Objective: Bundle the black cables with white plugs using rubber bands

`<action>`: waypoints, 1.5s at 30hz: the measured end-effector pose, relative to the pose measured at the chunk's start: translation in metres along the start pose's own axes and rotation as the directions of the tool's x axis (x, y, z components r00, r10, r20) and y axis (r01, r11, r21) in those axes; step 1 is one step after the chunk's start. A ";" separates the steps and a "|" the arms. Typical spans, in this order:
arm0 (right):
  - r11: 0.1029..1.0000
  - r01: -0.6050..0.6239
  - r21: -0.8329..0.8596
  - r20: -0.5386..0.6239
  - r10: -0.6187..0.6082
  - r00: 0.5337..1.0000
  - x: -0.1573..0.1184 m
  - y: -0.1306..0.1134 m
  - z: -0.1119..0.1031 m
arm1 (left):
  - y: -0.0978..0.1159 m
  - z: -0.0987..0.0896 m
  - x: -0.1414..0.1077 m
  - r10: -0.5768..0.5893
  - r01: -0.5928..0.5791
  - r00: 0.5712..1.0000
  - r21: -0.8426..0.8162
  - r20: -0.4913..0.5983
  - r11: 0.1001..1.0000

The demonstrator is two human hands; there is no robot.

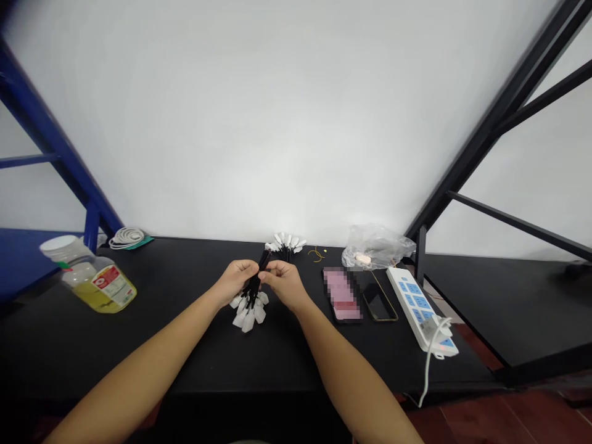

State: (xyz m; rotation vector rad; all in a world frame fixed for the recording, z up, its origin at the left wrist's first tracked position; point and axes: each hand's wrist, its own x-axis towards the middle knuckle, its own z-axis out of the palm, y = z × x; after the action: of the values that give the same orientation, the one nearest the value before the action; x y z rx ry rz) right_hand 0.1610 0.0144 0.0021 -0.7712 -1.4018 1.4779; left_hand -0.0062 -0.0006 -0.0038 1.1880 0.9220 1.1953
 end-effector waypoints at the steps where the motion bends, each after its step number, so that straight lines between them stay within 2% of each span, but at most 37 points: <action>1: 0.999 0.025 -0.032 -0.014 -0.025 1.000 0.000 0.001 0.000 | 0.000 0.001 0.001 -0.008 0.007 1.000 -0.036 -0.018 0.999; 5: 0.984 0.086 -0.154 -0.079 -0.099 0.992 0.000 0.007 0.000 | 0.008 -0.003 0.003 0.043 -0.051 0.996 -0.090 -0.084 0.995; 7: 0.978 0.098 -0.184 -0.123 -0.122 0.985 0.000 0.007 -0.001 | 0.014 -0.009 0.003 0.119 -0.122 0.987 -0.022 -0.103 0.992; 9: 0.979 0.097 -0.180 -0.162 -0.126 0.979 0.000 0.005 -0.001 | 0.019 -0.017 0.003 0.234 -0.220 0.965 0.124 -0.120 0.968; 12: 0.984 0.095 -0.151 -0.215 -0.127 0.968 0.001 0.001 -0.003 | 0.023 -0.028 0.000 0.429 -0.317 0.884 0.435 -0.186 0.843; 14: 0.985 0.098 -0.139 -0.240 -0.130 0.962 0.003 -0.001 -0.005 | 0.023 -0.032 -0.002 0.530 -0.304 0.818 0.615 -0.223 0.728; 16: 0.986 0.094 -0.137 -0.252 -0.127 0.959 0.005 0.000 -0.008 | 0.021 -0.035 -0.003 0.594 -0.272 0.771 0.723 -0.231 0.635; 19: 0.982 0.093 -0.164 -0.255 -0.134 0.958 0.007 0.003 -0.012 | 0.015 -0.041 -0.001 0.642 -0.257 0.741 0.802 -0.194 0.539; 23: 0.967 0.084 -0.240 -0.241 -0.143 0.960 0.009 0.007 -0.015 | 0.007 -0.053 0.008 0.629 -0.224 0.764 0.858 -0.140 0.462; 25: 0.954 0.080 -0.288 -0.215 -0.146 0.966 0.008 0.007 -0.015 | 0.005 -0.060 0.012 0.609 -0.158 0.770 0.869 -0.189 0.469; 27: 0.937 0.081 -0.340 -0.181 -0.150 0.972 0.007 0.008 -0.014 | 0.004 -0.068 0.015 0.610 -0.085 0.729 0.844 -0.309 0.529; 29: 0.918 0.086 -0.388 -0.145 -0.153 0.978 0.006 0.009 -0.014 | 0.003 -0.078 0.017 0.633 -0.055 0.634 0.791 -0.444 0.609; 31: 0.903 0.090 -0.419 -0.119 -0.154 0.981 0.005 0.010 -0.013 | 0.000 -0.090 0.020 0.672 -0.090 0.528 0.753 -0.519 0.652; 32: 0.899 0.093 -0.429 -0.110 -0.154 0.982 0.004 0.011 -0.012 | -0.002 -0.096 0.022 0.692 -0.123 0.494 0.746 -0.526 0.654; 33: 0.895 0.094 -0.435 -0.102 -0.152 0.983 0.004 0.011 -0.012 | -0.004 -0.102 0.024 0.708 -0.154 0.480 0.745 -0.518 0.649; 34: 0.893 0.094 -0.440 -0.095 -0.151 0.984 0.004 0.012 -0.012 | -0.006 -0.107 0.026 0.715 -0.174 0.482 0.744 -0.507 0.645; 38: 0.873 0.099 -0.478 -0.069 -0.150 0.986 0.004 0.013 -0.013 | -0.013 -0.122 0.032 0.676 -0.153 0.548 0.735 -0.493 0.661; 40: 0.858 0.103 -0.503 -0.062 -0.154 0.986 0.005 0.012 -0.014 | -0.014 -0.125 0.033 0.660 -0.149 0.559 0.722 -0.502 0.676; 42: 0.840 0.109 -0.531 -0.057 -0.164 0.985 0.005 0.011 -0.015 | -0.014 -0.125 0.033 0.654 -0.168 0.548 0.698 -0.521 0.697; 45: 0.815 0.117 -0.568 -0.045 -0.172 0.984 0.005 0.010 -0.016 | -0.015 -0.122 0.036 0.651 -0.228 0.499 0.638 -0.572 0.736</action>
State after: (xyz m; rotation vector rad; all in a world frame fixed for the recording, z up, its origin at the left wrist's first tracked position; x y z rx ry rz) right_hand 0.1716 0.0261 -0.0096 -1.0529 -1.8085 0.8867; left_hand -0.1157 0.0571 -0.0381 1.3748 1.7158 2.1112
